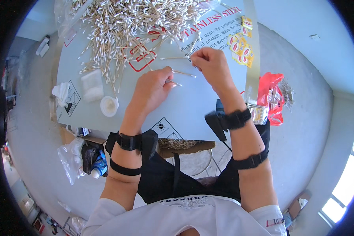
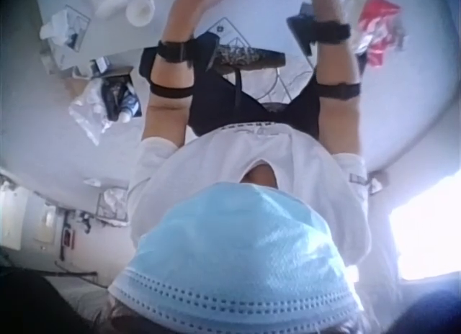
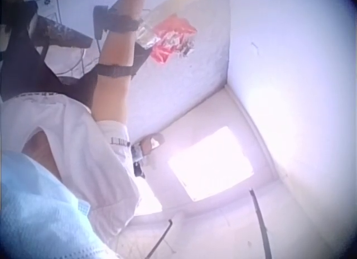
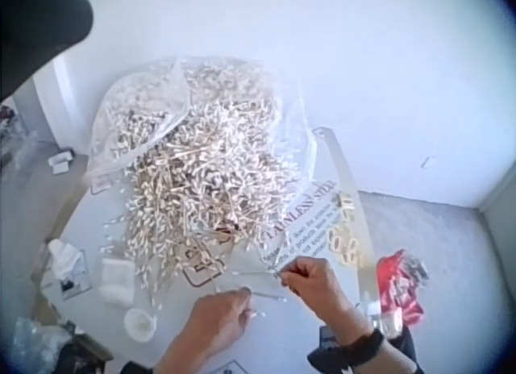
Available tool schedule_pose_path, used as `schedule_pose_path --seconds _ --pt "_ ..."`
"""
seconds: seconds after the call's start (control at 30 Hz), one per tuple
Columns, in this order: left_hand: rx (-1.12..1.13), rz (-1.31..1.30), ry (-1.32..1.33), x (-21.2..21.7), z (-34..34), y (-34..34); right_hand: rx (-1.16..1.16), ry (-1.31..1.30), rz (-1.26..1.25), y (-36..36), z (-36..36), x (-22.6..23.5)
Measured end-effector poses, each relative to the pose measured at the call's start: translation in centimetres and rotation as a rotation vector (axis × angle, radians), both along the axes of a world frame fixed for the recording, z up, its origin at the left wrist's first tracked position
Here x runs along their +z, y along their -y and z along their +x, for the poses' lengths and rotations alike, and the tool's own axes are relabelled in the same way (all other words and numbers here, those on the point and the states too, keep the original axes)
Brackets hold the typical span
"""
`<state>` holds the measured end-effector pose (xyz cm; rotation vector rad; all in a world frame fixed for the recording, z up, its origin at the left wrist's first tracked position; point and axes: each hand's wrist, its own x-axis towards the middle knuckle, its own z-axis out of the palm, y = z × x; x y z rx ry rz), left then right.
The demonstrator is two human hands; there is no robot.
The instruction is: Packaging and sorting cotton swabs into small plastic bags.
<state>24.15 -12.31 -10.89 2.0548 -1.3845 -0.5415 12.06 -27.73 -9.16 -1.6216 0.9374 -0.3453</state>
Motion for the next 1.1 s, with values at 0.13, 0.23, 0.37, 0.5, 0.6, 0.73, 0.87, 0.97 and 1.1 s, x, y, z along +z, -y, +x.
schedule_pose_path --seconds 0.13,0.23,0.37,0.5,0.6,0.73,0.87,0.97,1.1 --pt "0.035 -0.007 -0.014 -0.1 0.2 0.0 -0.026 -0.004 0.213 -1.9 -4.0 1.1" --pt "0.017 0.01 -0.018 0.0 0.3 -0.1 -0.068 -0.061 0.21 -3.2 -6.0 0.8" --pt "0.021 0.022 -0.008 -0.3 0.3 0.0 -0.14 -0.004 0.252 -3.8 -6.8 0.6" --pt "0.053 -0.001 -0.047 -0.4 0.5 0.0 -0.087 0.074 0.278 -3.9 -7.1 0.6" --pt "0.075 0.002 -0.096 -0.2 0.8 -0.1 -0.061 0.087 0.307 -4.3 -7.7 1.1" --pt "0.083 0.022 -0.167 0.2 1.4 -0.1 -0.052 0.081 0.334 -4.7 -9.0 1.3" --pt "-0.111 -0.319 -0.146 0.0 0.0 0.4 -0.065 0.042 0.337 -5.3 -9.5 0.6" --pt "-0.288 -0.381 -0.115 -0.8 -1.5 0.6 -0.053 0.012 0.335 -6.1 -9.1 0.3" --pt "-0.359 -0.162 0.037 -1.1 -1.9 0.5 0.039 -0.046 0.174 -6.2 -9.0 0.1"
